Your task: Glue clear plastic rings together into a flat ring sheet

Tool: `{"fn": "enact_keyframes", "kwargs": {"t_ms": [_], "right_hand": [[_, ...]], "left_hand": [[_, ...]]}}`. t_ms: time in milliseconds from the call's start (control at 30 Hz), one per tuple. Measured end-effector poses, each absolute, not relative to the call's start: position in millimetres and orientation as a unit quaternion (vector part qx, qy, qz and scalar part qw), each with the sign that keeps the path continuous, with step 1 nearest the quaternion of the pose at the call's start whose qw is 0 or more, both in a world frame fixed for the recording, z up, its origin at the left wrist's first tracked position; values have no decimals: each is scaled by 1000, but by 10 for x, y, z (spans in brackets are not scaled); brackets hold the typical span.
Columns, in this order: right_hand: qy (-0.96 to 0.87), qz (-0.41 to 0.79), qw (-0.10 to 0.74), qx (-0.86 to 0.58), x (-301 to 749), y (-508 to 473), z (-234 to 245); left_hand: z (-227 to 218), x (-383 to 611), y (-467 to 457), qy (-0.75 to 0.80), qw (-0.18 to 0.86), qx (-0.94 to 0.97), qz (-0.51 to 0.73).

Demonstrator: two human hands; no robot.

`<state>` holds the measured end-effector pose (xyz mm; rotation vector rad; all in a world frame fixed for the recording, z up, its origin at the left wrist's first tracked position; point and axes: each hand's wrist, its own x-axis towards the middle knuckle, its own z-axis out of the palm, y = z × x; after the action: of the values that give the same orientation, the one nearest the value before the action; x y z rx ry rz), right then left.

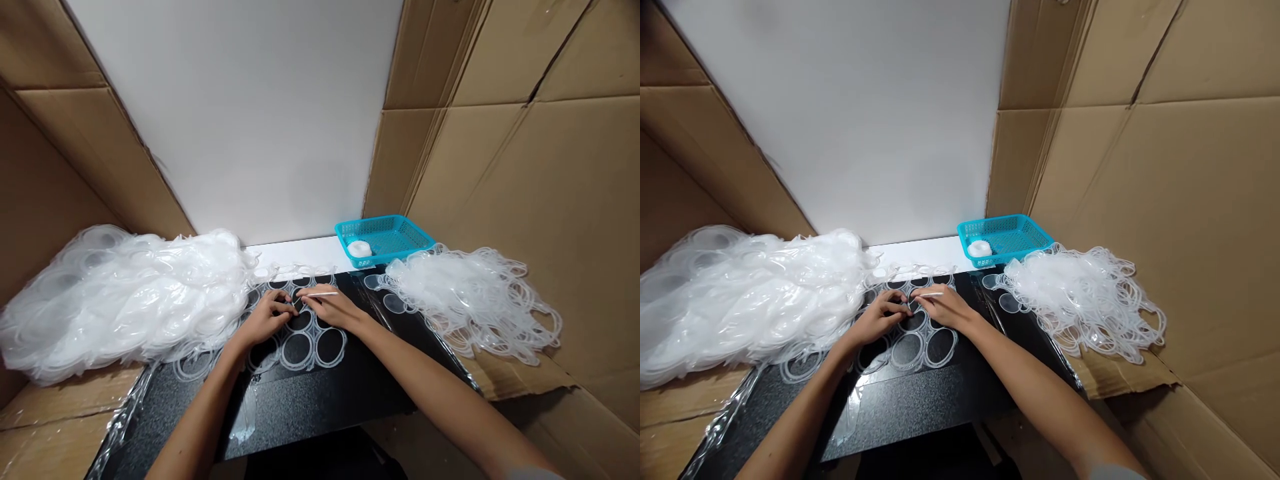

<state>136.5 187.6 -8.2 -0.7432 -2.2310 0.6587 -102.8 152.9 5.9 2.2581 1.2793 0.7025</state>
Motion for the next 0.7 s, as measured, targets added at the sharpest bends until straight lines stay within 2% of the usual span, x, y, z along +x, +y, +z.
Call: {"fn": "enact_keyframes", "kwargs": {"t_ms": [167, 267, 433, 533, 700], "right_hand": [[-792, 228, 423, -377, 1443, 1992, -58], [-737, 268, 458, -418, 1536, 2036, 10], [-775, 434, 341, -309, 1558, 1907, 66], [-804, 430, 295, -285, 1494, 1819, 44], [-799, 423, 308, -297, 1442, 1802, -9]], "left_hand": [[111, -1030, 1517, 455, 236, 823, 245], [136, -1021, 1507, 457, 234, 822, 245], [141, -1021, 1504, 460, 235, 820, 247], [133, -1026, 1508, 466, 244, 812, 254], [117, -1028, 1518, 470, 244, 807, 261]]}}
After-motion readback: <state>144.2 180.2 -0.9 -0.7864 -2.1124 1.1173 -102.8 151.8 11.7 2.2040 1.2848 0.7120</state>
